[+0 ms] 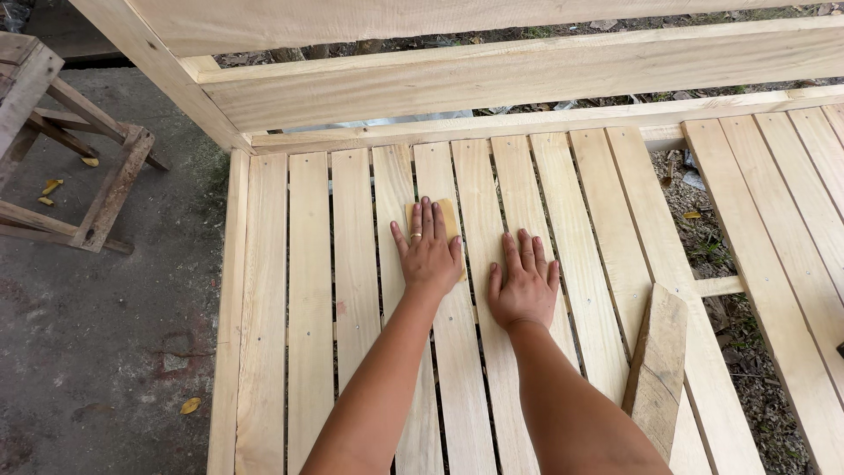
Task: The person sits at a slatted wooden bench and sands its surface using a sanding block, moving the block back and forth across the planks and along the edges. They occasionally set the block down, use a small scraper on the wood, and resume sanding different sections of the bench.
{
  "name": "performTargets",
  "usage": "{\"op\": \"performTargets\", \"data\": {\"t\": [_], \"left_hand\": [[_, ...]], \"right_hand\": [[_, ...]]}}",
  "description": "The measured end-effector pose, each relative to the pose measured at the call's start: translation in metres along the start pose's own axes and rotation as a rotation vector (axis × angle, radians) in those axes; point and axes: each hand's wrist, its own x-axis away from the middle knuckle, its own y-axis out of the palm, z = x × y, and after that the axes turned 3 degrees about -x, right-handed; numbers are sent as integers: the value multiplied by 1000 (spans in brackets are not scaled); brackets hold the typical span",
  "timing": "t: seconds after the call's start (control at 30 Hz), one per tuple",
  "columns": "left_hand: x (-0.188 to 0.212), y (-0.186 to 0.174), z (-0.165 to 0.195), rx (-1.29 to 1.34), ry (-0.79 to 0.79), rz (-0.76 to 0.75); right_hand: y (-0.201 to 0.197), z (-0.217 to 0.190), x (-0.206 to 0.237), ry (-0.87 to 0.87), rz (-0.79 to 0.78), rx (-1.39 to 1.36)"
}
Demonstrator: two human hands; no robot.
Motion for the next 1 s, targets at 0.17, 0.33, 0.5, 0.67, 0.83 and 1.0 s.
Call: {"op": "performTargets", "data": {"t": [0.17,0.33,0.5,0.67,0.83,1.0], "left_hand": [[59,6,0,32,49,-22],[25,-5,-2,-10,86,18],[-43,-20,-5,-49,58,40],[-42,-19,-10,-58,58,42],[36,-14,-8,-16,101,-29],[128,-4,0,18,157,-85]], "right_hand": [[-1,0,0,0,-7,-12],[-1,0,1,6,-10,-26],[0,0,0,-3,3,-14],[1,1,0,-3,-4,-15],[0,1,-1,-11,2,-14],[1,1,0,0,-5,-26]]}}
